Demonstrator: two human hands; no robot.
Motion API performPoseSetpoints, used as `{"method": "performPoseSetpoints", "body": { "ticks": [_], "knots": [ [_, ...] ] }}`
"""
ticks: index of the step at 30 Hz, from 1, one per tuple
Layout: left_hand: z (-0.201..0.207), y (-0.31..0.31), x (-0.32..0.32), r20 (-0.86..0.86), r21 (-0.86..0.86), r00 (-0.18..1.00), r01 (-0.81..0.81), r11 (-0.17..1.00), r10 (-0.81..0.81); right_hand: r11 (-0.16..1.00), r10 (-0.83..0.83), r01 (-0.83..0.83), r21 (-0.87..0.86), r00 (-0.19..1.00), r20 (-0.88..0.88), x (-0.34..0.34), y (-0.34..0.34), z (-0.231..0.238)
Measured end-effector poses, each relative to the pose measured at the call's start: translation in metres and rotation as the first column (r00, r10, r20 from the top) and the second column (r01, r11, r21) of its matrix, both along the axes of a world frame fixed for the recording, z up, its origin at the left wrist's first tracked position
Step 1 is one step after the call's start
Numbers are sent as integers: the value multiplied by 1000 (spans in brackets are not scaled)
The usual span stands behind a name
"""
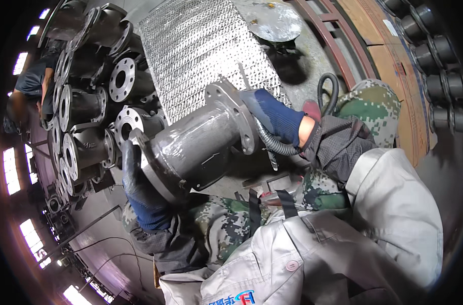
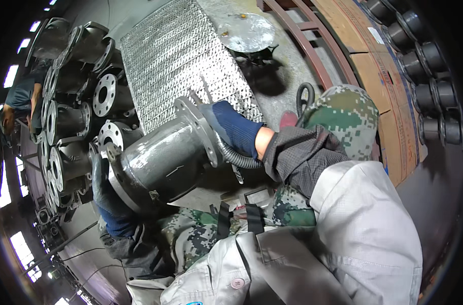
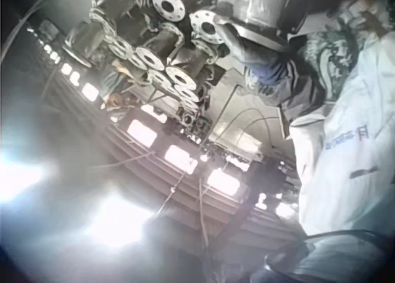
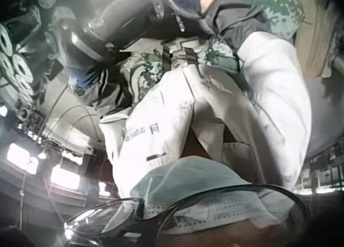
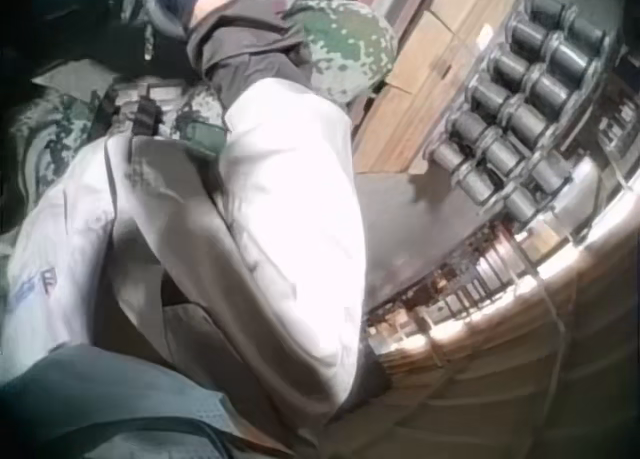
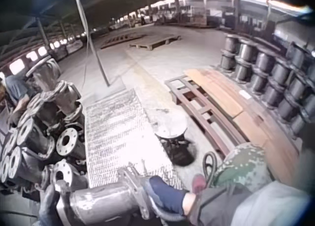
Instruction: Use a rotary grinder to finish the interior and exterior edges of a large metal flange component.
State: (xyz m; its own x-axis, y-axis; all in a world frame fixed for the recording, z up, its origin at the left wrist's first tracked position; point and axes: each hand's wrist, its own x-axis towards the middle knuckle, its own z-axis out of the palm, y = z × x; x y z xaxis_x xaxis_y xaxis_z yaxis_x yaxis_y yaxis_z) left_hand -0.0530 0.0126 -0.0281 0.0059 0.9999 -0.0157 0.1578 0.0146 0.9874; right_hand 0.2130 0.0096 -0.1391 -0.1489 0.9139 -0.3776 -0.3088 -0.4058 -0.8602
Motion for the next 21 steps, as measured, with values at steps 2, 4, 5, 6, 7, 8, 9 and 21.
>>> {"method": "performPoseSetpoints", "body": {
  "ticks": [2,4,5,6,7,8,9,21],
  "knots": [
    [-1,2,-12,-39,76,995,99,992,-97,942,94,-229,247,883,460,4,1,3],
    [-4,-8,-2,-275,386,957,200,901,-95,971,74,-153,182,922,381,4,11,-3],
    [-4,-5,-1,-270,387,958,201,900,-98,842,8,-390,372,698,716,9,15,-4],
    [-4,-2,-4,-279,350,959,155,924,-55,843,5,-390,371,695,719,11,17,-4],
    [-4,2,-7,-290,311,957,107,944,-12,928,56,-231,293,862,505,12,19,-4],
    [-5,5,-14,-363,408,925,265,874,-111,982,51,-94,163,967,249,11,23,-5],
    [-2,10,-12,-294,330,946,237,914,-139,941,-153,75,-331,964,-216,2,58,-26],
    [-12,6,0,-765,605,628,622,497,146,980,33,-86,177,959,282,12,70,8]
  ]
}}
